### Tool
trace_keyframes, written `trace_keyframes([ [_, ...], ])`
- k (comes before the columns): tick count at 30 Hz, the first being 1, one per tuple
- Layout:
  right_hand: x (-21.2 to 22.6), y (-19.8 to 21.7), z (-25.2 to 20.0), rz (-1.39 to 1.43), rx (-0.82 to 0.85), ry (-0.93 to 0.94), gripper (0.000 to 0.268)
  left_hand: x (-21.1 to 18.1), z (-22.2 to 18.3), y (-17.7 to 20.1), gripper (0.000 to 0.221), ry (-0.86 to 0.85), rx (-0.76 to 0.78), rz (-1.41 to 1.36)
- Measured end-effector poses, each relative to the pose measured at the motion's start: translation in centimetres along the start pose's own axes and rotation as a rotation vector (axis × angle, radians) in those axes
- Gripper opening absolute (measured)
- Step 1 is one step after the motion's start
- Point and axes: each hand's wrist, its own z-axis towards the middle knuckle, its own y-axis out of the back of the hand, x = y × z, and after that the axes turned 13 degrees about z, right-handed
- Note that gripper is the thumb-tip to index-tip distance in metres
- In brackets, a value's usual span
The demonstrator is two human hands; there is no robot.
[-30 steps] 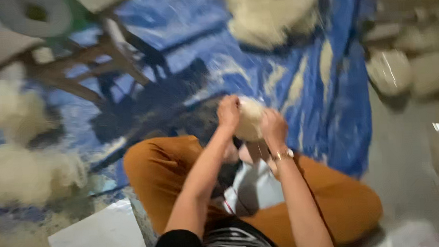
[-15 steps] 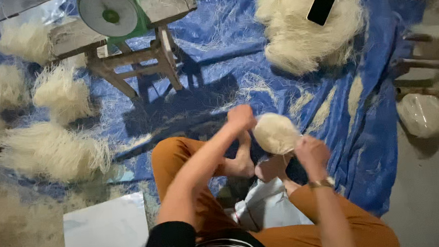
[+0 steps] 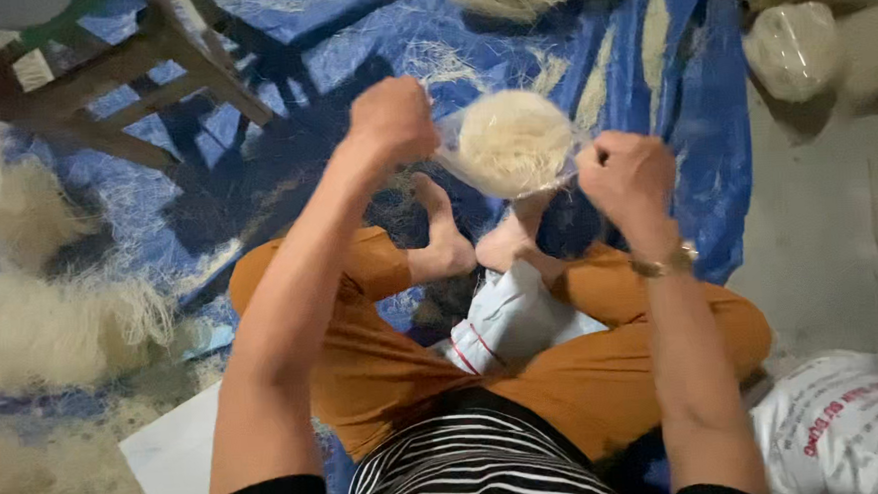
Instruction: The person packs bundles of dried noodles into clear plastic bags by hand while sitting on the floor, occasionally using a scale to weigh the portions.
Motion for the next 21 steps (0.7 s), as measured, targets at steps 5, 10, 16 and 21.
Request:
trace_keyframes([
  [5, -3.4, -3.1, 1.7, -0.264, 0.087, 0.113, 0.022, 0.1, -0.2, 0.8, 0.013, -0.106, -0.493, 0.308],
  [10, -1.3, -3.3, 3.0, -0.148, 0.043, 0.038, 0.025, -0.9, 1.8, -0.9, 0.022, 0.008, -0.509, -0.060],
  [16, -0.4, -3.6, 1.6, 0.112, 0.341, -0.128, 0.030, -2.4, 1.5, -3.3, 0.022, 0.231, -0.447, -0.619],
  [21, -0.2, -6.4, -1.9, 0.018, 0.458, -0.355, 0.027, -5.6, 0.2, -6.9, 0.015, 0.072, -0.364, -0.511],
])
